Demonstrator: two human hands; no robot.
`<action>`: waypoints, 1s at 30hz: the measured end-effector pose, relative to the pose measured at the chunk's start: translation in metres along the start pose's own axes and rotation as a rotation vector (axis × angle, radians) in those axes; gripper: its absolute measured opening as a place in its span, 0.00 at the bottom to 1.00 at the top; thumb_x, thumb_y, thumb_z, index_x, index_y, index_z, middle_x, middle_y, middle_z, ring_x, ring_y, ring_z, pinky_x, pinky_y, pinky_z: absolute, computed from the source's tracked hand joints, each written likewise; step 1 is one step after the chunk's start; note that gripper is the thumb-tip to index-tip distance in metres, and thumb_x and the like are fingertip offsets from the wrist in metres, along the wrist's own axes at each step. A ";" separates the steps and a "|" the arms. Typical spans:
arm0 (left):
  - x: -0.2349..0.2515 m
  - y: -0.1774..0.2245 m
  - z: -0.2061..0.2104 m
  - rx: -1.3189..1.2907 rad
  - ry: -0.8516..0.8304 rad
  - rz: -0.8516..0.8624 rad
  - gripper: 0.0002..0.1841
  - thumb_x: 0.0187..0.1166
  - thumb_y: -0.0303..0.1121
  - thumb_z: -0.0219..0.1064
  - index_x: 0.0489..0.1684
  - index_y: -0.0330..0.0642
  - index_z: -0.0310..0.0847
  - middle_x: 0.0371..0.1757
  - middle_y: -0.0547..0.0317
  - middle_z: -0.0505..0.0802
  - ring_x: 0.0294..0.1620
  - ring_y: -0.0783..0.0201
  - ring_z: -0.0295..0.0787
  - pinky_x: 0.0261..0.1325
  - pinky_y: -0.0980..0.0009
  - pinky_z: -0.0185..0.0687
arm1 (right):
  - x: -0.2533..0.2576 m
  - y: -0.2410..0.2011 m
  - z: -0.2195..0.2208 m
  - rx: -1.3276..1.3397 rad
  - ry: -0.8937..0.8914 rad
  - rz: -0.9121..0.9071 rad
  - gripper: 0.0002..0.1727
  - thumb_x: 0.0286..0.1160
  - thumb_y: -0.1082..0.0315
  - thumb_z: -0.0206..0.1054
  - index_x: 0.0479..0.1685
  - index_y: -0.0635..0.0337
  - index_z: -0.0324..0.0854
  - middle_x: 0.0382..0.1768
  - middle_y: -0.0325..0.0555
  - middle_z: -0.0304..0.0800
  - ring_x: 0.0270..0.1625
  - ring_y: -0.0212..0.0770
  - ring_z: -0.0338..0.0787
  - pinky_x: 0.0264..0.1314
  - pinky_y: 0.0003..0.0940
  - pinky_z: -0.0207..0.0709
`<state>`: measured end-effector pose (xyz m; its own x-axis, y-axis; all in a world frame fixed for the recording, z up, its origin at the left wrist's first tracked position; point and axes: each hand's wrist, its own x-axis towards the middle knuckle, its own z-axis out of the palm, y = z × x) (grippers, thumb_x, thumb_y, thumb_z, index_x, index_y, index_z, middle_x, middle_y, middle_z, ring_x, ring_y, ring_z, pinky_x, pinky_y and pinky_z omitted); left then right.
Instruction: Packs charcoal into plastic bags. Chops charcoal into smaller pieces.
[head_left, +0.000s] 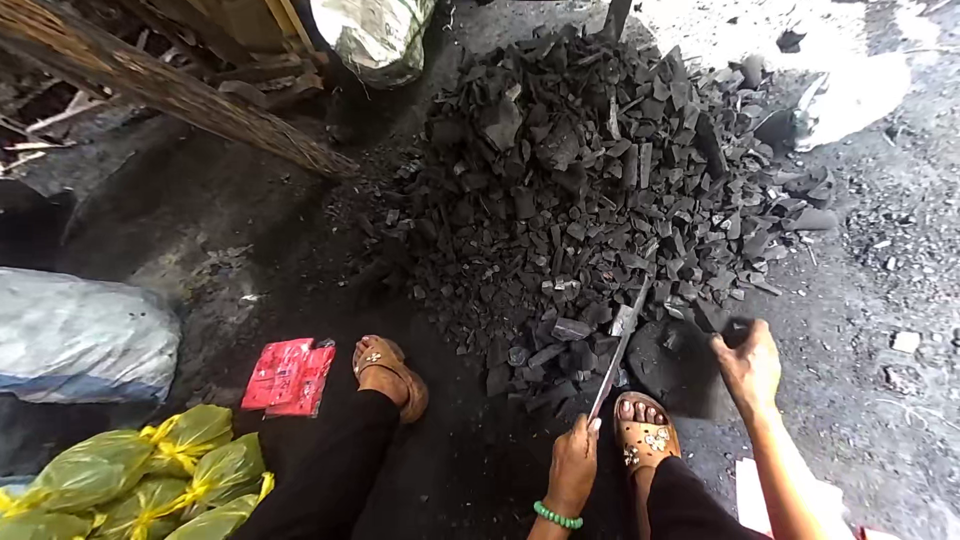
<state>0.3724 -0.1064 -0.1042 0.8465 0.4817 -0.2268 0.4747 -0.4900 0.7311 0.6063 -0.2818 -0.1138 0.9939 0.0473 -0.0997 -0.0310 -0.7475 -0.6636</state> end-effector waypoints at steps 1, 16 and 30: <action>0.000 0.000 0.005 0.007 -0.029 0.008 0.20 0.90 0.35 0.55 0.46 0.23 0.85 0.28 0.41 0.89 0.31 0.47 0.90 0.41 0.51 0.86 | -0.006 0.012 0.004 -0.087 0.012 0.010 0.30 0.70 0.68 0.77 0.68 0.77 0.75 0.61 0.81 0.81 0.67 0.79 0.81 0.70 0.73 0.71; 0.031 0.063 -0.018 -0.205 0.090 0.187 0.15 0.88 0.32 0.58 0.39 0.27 0.84 0.22 0.49 0.84 0.23 0.58 0.81 0.33 0.61 0.80 | -0.035 0.004 0.047 -0.020 -0.179 -0.270 0.23 0.69 0.67 0.80 0.61 0.70 0.86 0.58 0.74 0.86 0.66 0.77 0.81 0.70 0.73 0.70; 0.035 0.018 0.021 0.271 -0.531 -0.215 0.24 0.96 0.42 0.43 0.69 0.32 0.78 0.54 0.33 0.92 0.62 0.37 0.89 0.65 0.41 0.80 | -0.035 0.014 0.038 0.218 -0.271 -0.059 0.20 0.73 0.73 0.76 0.63 0.71 0.86 0.60 0.67 0.88 0.67 0.64 0.84 0.74 0.62 0.70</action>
<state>0.4158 -0.1133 -0.1122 0.6967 0.1980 -0.6895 0.6329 -0.6221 0.4608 0.5676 -0.2687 -0.1475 0.9314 0.2820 -0.2302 -0.0254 -0.5805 -0.8139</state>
